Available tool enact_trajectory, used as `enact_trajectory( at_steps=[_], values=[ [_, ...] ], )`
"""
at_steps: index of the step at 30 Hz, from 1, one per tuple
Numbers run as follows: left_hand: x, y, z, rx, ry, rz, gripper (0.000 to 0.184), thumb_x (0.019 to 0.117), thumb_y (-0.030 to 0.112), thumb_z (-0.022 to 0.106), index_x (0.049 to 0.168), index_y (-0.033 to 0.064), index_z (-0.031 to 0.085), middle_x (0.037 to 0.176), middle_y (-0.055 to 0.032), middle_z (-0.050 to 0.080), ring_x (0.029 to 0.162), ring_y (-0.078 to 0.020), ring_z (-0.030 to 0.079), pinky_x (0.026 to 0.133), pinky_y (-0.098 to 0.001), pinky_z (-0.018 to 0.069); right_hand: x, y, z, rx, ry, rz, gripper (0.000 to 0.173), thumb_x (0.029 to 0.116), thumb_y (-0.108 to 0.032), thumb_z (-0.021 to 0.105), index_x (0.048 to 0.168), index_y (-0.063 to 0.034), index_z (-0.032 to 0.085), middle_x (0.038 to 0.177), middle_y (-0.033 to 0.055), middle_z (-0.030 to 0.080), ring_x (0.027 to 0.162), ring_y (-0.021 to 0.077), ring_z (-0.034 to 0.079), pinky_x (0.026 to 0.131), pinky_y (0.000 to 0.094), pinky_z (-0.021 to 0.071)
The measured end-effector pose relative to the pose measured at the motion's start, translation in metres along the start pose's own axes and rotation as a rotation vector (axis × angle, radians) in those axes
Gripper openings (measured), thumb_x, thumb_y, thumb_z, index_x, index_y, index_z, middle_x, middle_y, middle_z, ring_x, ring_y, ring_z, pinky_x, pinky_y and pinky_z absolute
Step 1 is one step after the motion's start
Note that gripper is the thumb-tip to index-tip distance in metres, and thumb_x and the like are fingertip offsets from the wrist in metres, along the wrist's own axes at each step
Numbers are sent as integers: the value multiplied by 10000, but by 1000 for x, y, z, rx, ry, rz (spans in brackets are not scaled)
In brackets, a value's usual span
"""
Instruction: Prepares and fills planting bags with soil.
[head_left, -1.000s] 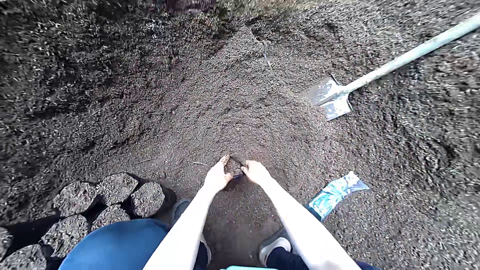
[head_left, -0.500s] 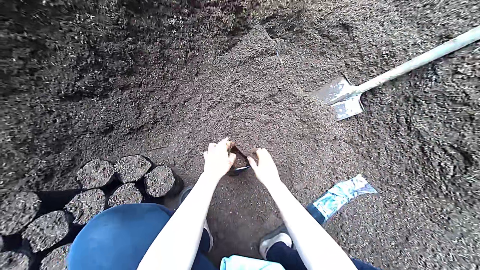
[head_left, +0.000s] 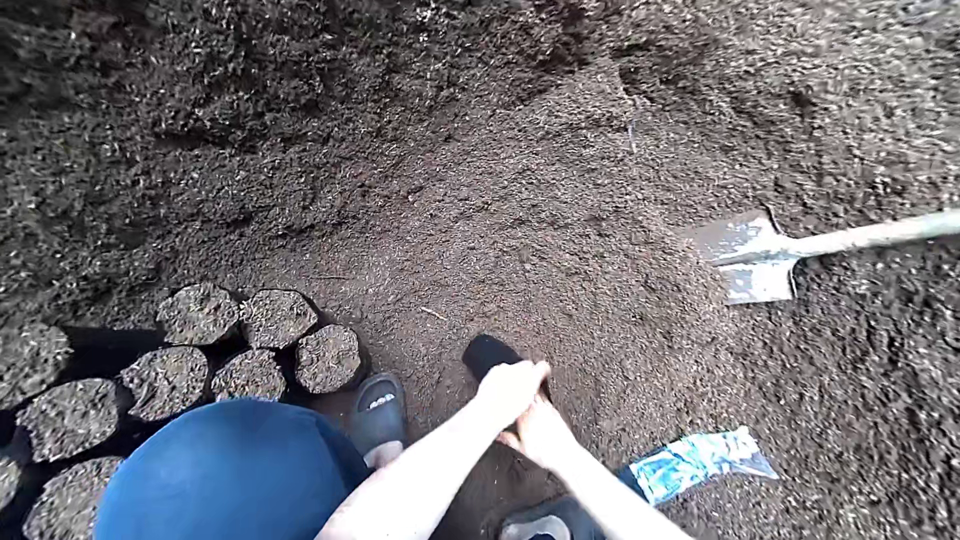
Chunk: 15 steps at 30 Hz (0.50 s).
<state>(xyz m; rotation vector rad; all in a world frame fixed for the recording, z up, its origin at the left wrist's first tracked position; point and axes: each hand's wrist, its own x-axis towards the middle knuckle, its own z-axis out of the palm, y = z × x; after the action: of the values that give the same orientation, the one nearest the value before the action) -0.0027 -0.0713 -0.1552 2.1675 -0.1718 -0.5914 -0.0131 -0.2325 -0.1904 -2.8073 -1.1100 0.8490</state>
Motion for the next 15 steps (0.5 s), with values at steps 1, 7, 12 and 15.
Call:
enact_trajectory(
  at_steps=[1, 7, 12, 15],
  values=[
    [2, 0, 6, -1, -16, 39, 402, 1136, 205, 314, 1437, 124, 568, 1299, -209, 661, 1168, -413, 659, 992, -597, 505, 0, 0, 10, 12, 43, 19, 826, 953, -648, 532, 1415, 36, 570, 1499, 257, 516, 1467, 391, 414, 1248, 513, 273],
    [16, -8, 17, -7, -51, 80, 389, 1137, 235, 326, 1387, 92, 586, 1248, -215, 681, 1185, -404, 655, 1012, -587, 500, 31, -13, 3, 99, -239, 336, 624, 972, -441, 607, 1448, -41, 555, 1505, 222, 512, 1443, 359, 437, 1208, 528, 328],
    [15, -22, -60, -147, 163, -133, 356, 1098, 186, 408, 1398, 100, 580, 1237, -213, 688, 1182, -380, 664, 1014, -588, 516, 57, 5, -63, 69, 30, -85, 547, 1020, -457, 570, 1314, -4, 655, 1430, 194, 595, 1412, 325, 495, 1213, 467, 350],
    [0, -28, -97, 72, 115, -499, 502, 1011, 252, 567, 1488, 118, 490, 1361, -243, 620, 1264, -446, 597, 956, -667, 498, 51, 17, -83, 2, 257, -250, 330, 1050, -288, 551, 1092, -25, 745, 1267, 146, 697, 1311, 296, 593, 1189, 458, 382]
  ],
)
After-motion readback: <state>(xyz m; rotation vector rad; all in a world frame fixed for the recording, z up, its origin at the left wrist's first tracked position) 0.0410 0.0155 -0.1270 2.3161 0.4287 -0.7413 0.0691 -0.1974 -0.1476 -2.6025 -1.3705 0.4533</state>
